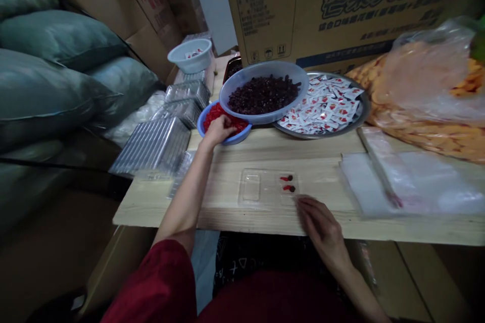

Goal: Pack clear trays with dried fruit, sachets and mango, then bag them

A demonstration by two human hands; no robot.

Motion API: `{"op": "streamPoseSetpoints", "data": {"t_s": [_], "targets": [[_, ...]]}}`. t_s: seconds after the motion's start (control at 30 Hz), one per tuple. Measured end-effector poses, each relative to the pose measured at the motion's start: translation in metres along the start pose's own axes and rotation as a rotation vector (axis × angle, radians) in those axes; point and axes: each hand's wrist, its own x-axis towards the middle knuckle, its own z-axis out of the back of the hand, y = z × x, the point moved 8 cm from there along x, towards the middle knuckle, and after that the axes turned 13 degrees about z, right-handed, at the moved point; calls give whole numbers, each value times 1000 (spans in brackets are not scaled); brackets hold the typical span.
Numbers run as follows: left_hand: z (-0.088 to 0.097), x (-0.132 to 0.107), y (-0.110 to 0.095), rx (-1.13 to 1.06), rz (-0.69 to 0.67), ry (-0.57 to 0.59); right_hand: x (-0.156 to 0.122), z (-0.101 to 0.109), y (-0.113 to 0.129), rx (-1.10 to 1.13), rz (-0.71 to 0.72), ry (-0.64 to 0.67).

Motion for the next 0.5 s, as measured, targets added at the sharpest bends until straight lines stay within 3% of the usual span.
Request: {"op": "streamPoseSetpoints", "data": {"t_s": [0.17,0.3,0.5], "targets": [[-12,-4,-14,107,-50,35,2,-2,0,9,-12,9],[-6,-7,-9,62,-68,45,3,1,0,-1,-8,0],[-14,-9,-7,64,-131,75,3,1,1,6,-13,7]]}}
